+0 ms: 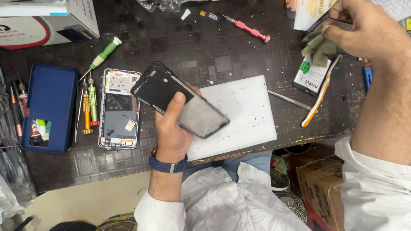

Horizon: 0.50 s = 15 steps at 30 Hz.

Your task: The person secures a smartphone with rubber bands, then opens the device to access the internals. They remove the old battery, place a new battery into the chassis, and connect the battery ribbon cable to the motherboard.

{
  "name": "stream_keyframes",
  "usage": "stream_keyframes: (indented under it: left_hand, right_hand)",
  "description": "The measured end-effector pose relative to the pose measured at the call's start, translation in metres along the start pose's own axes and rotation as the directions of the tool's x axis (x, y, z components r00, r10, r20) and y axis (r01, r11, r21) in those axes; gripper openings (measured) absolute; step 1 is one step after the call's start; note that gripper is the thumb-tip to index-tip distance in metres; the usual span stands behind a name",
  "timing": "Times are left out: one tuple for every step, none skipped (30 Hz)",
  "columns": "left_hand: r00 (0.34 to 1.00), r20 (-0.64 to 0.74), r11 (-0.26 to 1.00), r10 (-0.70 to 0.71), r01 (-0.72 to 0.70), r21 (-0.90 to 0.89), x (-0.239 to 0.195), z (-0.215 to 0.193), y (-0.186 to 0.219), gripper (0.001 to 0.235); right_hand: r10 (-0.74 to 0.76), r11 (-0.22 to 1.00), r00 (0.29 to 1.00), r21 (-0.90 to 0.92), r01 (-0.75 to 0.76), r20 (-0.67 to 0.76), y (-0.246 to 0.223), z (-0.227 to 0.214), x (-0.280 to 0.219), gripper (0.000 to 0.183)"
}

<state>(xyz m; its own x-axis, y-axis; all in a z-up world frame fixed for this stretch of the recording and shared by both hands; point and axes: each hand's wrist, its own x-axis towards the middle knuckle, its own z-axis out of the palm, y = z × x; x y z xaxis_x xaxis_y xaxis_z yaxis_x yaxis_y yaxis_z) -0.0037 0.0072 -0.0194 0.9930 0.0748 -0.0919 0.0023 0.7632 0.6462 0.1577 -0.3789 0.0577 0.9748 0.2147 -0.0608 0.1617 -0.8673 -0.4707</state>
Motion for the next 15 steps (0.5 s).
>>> stream_keyframes:
  left_hand:
    - [1.0, 0.01, 0.999, -0.001, 0.001, -0.032, 0.002, 0.003, 0.003, 0.031]
    - [1.0, 0.017, 0.999, -0.021, 0.022, -0.041, 0.003, 0.006, 0.005, 0.034]
    - [0.999, 0.023, 0.998, -0.043, 0.044, -0.05, 0.003, 0.01, 0.007, 0.038]
    - [0.998, 0.029, 0.996, -0.064, 0.066, -0.058, 0.004, 0.013, 0.009, 0.043]
    - [0.997, 0.042, 0.996, -0.07, 0.073, -0.059, 0.005, 0.015, 0.01, 0.044]
    - [0.996, 0.055, 0.995, -0.077, 0.08, -0.06, 0.005, 0.016, 0.011, 0.046]
    - [0.994, 0.068, 0.994, -0.082, 0.086, -0.061, 0.006, 0.016, 0.012, 0.048]
    - [0.994, 0.046, 0.994, -0.101, 0.103, -0.044, 0.007, 0.017, 0.012, 0.048]
    - [0.993, 0.023, 0.993, -0.116, 0.117, -0.028, 0.007, 0.016, 0.013, 0.048]
    - [0.991, 0.0, 0.991, -0.132, 0.132, -0.012, 0.007, 0.016, 0.013, 0.049]
    - [0.991, 0.006, 0.991, -0.132, 0.133, -0.012, 0.007, 0.015, 0.013, 0.048]
    - [0.991, 0.011, 0.991, -0.133, 0.133, -0.012, 0.006, 0.014, 0.013, 0.048]
    - [0.991, 0.016, 0.991, -0.136, 0.137, -0.013, 0.005, 0.013, 0.012, 0.048]
    - [0.991, 0.037, 0.992, -0.125, 0.126, -0.03, 0.004, 0.012, 0.011, 0.048]
    - [0.992, 0.056, 0.992, -0.113, 0.116, -0.047, 0.003, 0.011, 0.011, 0.049]
  right_hand:
    - [0.045, 0.997, 0.999, -0.063, -0.045, 0.008, 0.0, -0.002, 0.0, 0.017]
    - [0.091, 0.988, 0.996, -0.126, -0.089, 0.014, 0.002, -0.003, 0.0, 0.015]
    - [0.013, 0.997, 1.0, -0.077, -0.013, -0.004, 0.006, -0.004, 0.0, 0.016]
    - [-0.064, 0.998, 0.998, -0.029, 0.064, -0.025, 0.011, -0.005, 0.001, 0.017]
    - [-0.139, 0.99, 0.989, 0.016, 0.14, -0.05, 0.017, -0.005, 0.001, 0.017]
    - [-0.197, 0.98, 0.975, -0.054, 0.192, -0.106, 0.024, -0.006, -0.001, 0.015]
    - [-0.232, 0.969, 0.962, -0.121, 0.216, -0.144, 0.029, -0.006, -0.002, 0.015]
    - [-0.251, 0.96, 0.952, -0.17, 0.222, -0.173, 0.034, -0.007, -0.007, 0.015]
    - [-0.24, 0.96, 0.949, -0.198, 0.2, -0.205, 0.036, -0.006, -0.011, 0.015]
    - [-0.231, 0.96, 0.944, -0.215, 0.181, -0.237, 0.036, -0.003, -0.017, 0.015]
    - [-0.226, 0.962, 0.935, -0.217, 0.169, -0.274, 0.034, 0.001, -0.025, 0.016]
    - [-0.217, 0.965, 0.925, -0.213, 0.154, -0.312, 0.031, 0.005, -0.029, 0.017]
    - [-0.209, 0.969, 0.911, -0.202, 0.144, -0.355, 0.027, 0.008, -0.036, 0.018]
    - [-0.202, 0.973, 0.888, -0.184, 0.136, -0.412, 0.022, 0.014, -0.045, 0.019]
    - [-0.193, 0.978, 0.864, -0.162, 0.132, -0.464, 0.016, 0.019, -0.053, 0.021]
